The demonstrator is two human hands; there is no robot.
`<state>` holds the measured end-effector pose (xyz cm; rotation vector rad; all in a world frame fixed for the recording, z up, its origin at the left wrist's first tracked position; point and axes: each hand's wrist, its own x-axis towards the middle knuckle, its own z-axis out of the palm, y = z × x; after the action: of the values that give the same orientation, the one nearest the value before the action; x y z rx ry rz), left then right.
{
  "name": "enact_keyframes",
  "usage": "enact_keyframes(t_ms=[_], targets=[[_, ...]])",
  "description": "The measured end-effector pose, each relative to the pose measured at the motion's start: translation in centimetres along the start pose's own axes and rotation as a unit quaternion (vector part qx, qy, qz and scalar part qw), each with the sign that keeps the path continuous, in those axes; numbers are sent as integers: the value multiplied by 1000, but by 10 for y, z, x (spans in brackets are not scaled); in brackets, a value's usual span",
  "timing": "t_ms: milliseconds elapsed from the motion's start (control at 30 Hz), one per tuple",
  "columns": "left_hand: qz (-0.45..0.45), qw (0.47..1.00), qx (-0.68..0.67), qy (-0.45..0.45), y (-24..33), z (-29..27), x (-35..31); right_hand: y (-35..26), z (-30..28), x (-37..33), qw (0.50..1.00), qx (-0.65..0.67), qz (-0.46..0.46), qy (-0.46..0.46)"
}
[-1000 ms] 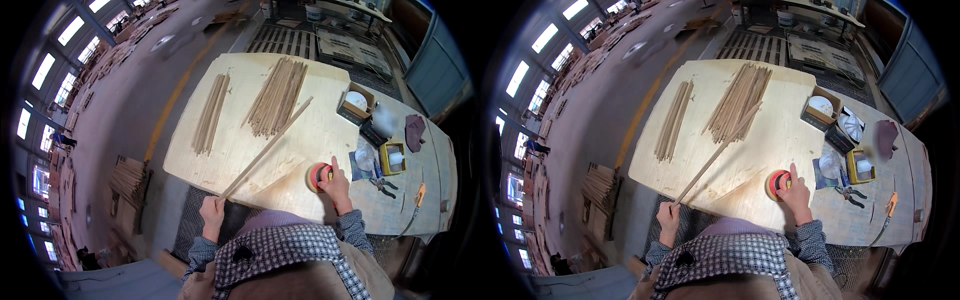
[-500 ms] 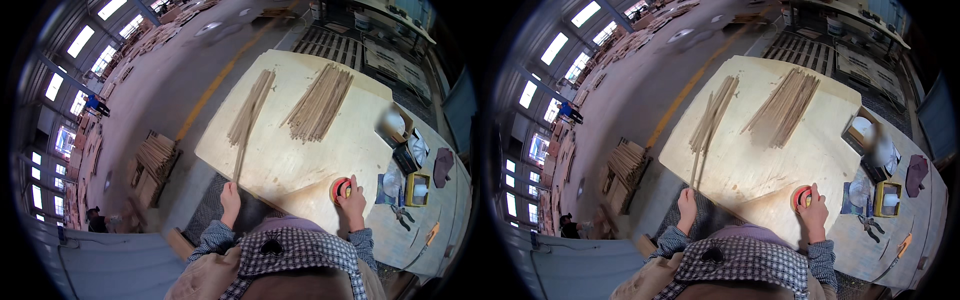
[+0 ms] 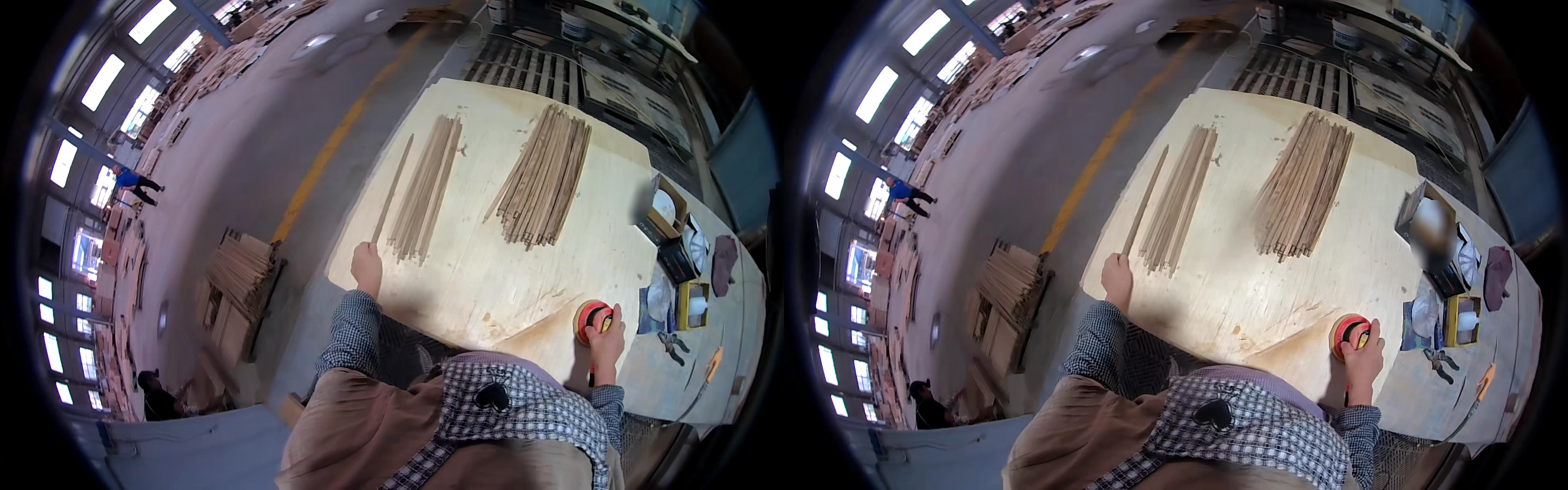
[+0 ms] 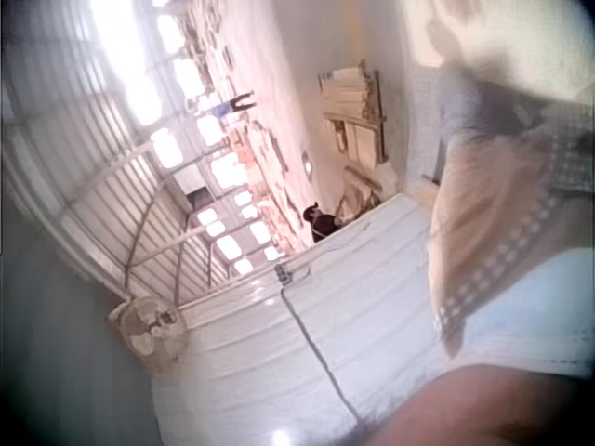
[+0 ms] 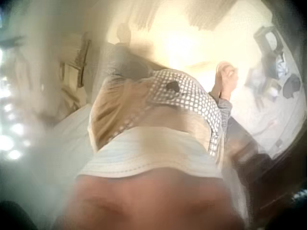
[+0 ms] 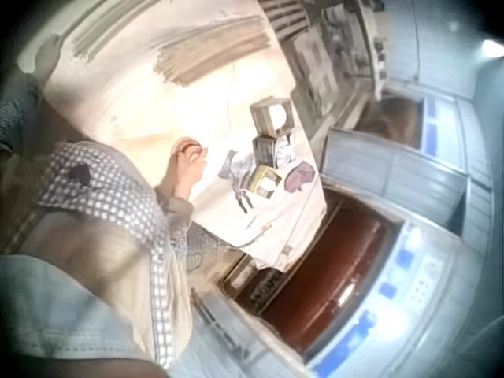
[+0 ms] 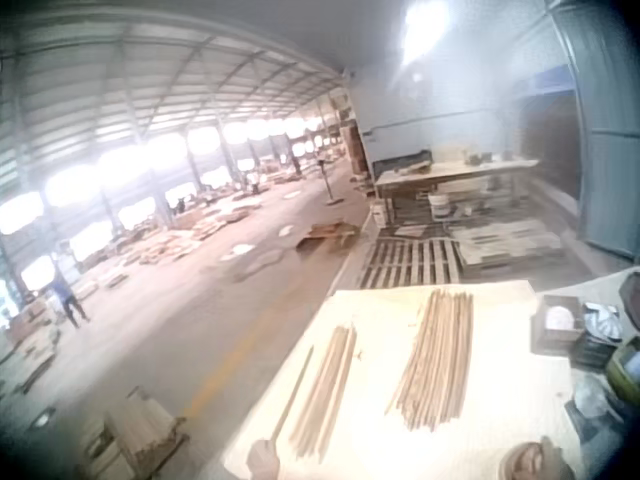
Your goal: The person sands multiple wooden rods individually using a handheld orbital sander and then wipes one rod with a cloth.
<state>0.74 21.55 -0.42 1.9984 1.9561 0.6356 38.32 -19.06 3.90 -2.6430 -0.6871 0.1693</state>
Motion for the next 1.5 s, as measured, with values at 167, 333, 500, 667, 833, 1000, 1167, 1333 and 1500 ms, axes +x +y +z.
enact_keyframes(t_ms=[167,333,500,667,833,1000,1167,1333,1500], targets=[[58,998,-37,-4,5,31,37,-6,3,-3,999,-18,30,17],[113,993,-1,-13,2,51,55,-12,1,-2,999,-14,44,14],[216,976,10,-20,11,40,60,-9,7,-6,998,-14,55,28],[300,951,-35,62,22,47,76,-15,7,-5,997,-17,64,35],[397,912,-86,-60,125,68,55,-24,6,-4,995,-25,95,29],[423,874,-43,-236,197,127,23,-24,4,-5,994,-32,97,39],[320,887,-31,-330,229,141,27,-21,6,-6,993,-35,108,31],[153,929,-87,-326,210,148,44,-31,2,-4,990,-57,126,17],[63,945,-163,-275,163,156,36,-41,-4,-2,986,-75,150,3]])
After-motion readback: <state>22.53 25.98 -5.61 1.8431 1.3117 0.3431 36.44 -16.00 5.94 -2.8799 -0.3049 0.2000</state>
